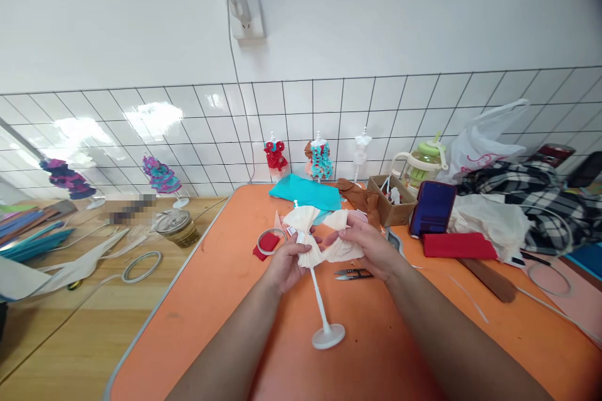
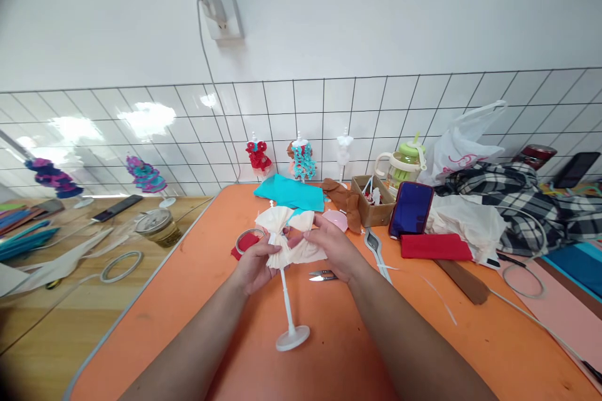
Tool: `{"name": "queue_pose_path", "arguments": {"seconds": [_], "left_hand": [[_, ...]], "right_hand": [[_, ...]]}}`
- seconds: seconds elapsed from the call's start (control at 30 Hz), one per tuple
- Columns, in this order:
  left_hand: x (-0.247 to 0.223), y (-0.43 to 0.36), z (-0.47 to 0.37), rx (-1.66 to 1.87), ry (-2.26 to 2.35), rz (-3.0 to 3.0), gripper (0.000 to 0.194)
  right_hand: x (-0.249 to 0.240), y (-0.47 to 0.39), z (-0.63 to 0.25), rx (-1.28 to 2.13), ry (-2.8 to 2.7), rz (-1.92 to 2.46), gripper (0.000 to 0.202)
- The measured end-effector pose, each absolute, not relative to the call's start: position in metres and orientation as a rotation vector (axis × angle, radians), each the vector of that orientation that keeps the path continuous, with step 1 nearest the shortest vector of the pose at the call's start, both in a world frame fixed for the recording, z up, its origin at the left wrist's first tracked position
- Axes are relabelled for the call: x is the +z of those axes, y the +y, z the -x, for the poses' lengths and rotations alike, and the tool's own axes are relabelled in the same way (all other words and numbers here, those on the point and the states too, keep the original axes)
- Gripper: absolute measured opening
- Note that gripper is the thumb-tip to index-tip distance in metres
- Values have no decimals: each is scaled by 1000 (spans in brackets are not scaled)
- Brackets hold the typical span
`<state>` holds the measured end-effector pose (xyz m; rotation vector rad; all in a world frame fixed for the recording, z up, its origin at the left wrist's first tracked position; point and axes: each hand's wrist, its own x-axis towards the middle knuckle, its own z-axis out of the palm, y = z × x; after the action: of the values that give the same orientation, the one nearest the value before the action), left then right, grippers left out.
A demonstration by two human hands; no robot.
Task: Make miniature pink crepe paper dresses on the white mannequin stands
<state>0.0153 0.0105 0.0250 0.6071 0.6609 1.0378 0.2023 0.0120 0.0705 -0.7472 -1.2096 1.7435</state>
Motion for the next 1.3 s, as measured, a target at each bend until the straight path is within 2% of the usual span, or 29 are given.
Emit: {"name": "queue_pose_path", "arguments": {"seconds": [0.13,0.27,0.37,0.43,0.63,0.77,0.93,1.1,1.3], "left_hand": [[25,6,-21,1035,633,-653,45],[25,3,-28,1095,724,-716,53],[29,2,-30,1163,782,-753,58],[33,0,-31,1190,718,-754,59],[41,-8,-33,1104,693,-795,47],[43,-13,-37,1007,733,-935,48],[40,-13,-36,959,756,-953,47],[23,-2,-31,960,789,-821,47],[-4,24,-23,1097,1078,-952,34]], "right_hand": [[72,8,-199,1716,-1129,688,39],[63,6,-189,1640,-953,719,46],[52,7,-181,1626,-837,799,37],[48,8,-176,1673,-818,801,38],[43,12,-173,1520,-1034,920,48],[34,17,-176,1489,-1120,1007,40],[23,27,-180,1552,-938,951,35],[25,41,-194,1602,-847,823,34],[20,32,-215,1694,-898,908,37]]}}
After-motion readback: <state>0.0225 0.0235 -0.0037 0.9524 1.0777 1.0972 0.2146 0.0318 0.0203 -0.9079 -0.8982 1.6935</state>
